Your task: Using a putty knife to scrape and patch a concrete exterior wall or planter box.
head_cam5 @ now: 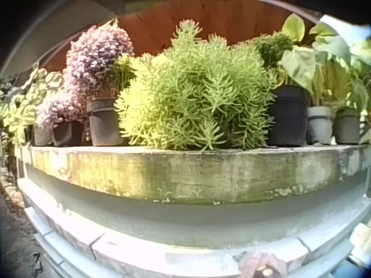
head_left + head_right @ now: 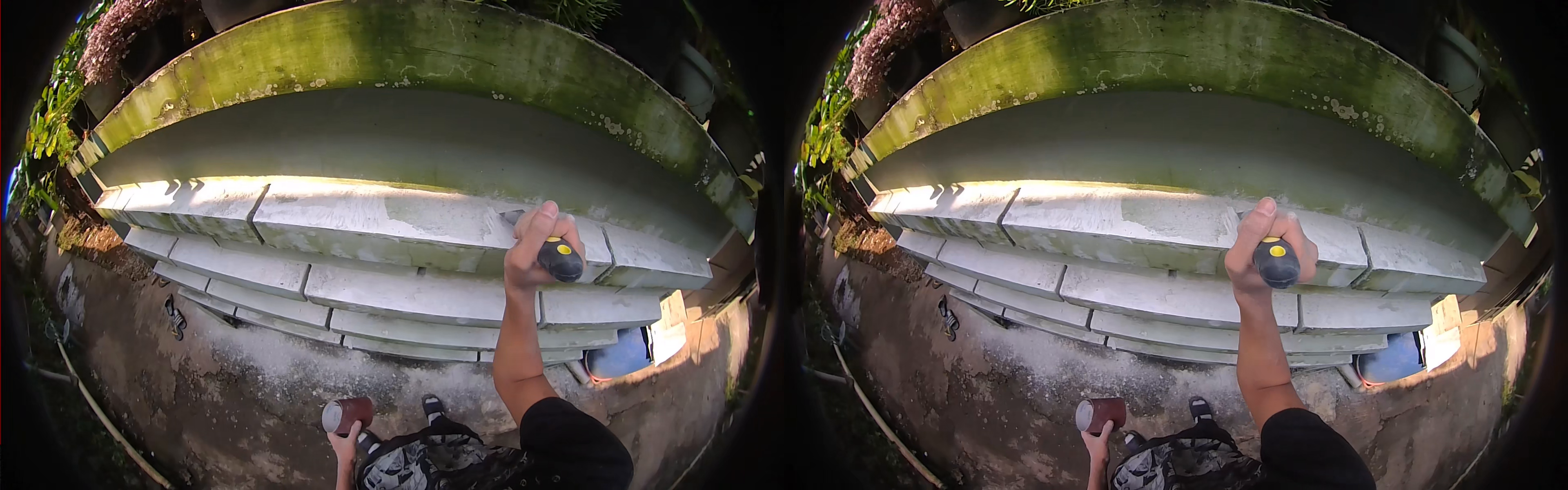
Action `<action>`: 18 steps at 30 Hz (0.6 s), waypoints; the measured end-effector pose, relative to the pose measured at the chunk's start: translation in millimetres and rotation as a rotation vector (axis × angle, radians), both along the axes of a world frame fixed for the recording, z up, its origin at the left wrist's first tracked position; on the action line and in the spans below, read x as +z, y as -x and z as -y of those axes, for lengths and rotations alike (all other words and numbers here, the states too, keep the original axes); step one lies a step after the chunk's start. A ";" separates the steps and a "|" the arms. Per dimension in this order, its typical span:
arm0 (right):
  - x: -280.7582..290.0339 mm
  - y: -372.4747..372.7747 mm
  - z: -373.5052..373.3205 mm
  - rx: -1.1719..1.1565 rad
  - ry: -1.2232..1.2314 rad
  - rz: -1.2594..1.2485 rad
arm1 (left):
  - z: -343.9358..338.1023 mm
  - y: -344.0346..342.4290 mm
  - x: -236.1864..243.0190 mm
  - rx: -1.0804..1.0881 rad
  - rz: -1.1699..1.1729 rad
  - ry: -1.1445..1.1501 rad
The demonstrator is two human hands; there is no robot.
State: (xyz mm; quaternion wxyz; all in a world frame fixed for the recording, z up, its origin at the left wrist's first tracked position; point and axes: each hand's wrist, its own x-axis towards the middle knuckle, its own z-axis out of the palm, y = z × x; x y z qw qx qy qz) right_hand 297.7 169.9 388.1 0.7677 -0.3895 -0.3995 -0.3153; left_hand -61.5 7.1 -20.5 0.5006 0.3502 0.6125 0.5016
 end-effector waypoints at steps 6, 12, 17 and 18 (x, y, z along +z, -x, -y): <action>-4.1 -14.6 -13.1 -0.119 0.076 0.064 | -1.4 -5.5 17.4 -0.015 -0.001 0.044; -2.2 -10.2 -9.7 -0.163 0.108 0.090 | 0.3 -2.9 15.9 -0.034 0.006 0.065; 5.8 18.1 19.4 0.294 -0.149 0.005 | 5.7 8.9 3.5 -0.032 -0.046 0.012; 6.1 11.5 13.3 0.290 -0.153 0.006 | 4.3 7.5 4.1 -0.019 -0.037 0.009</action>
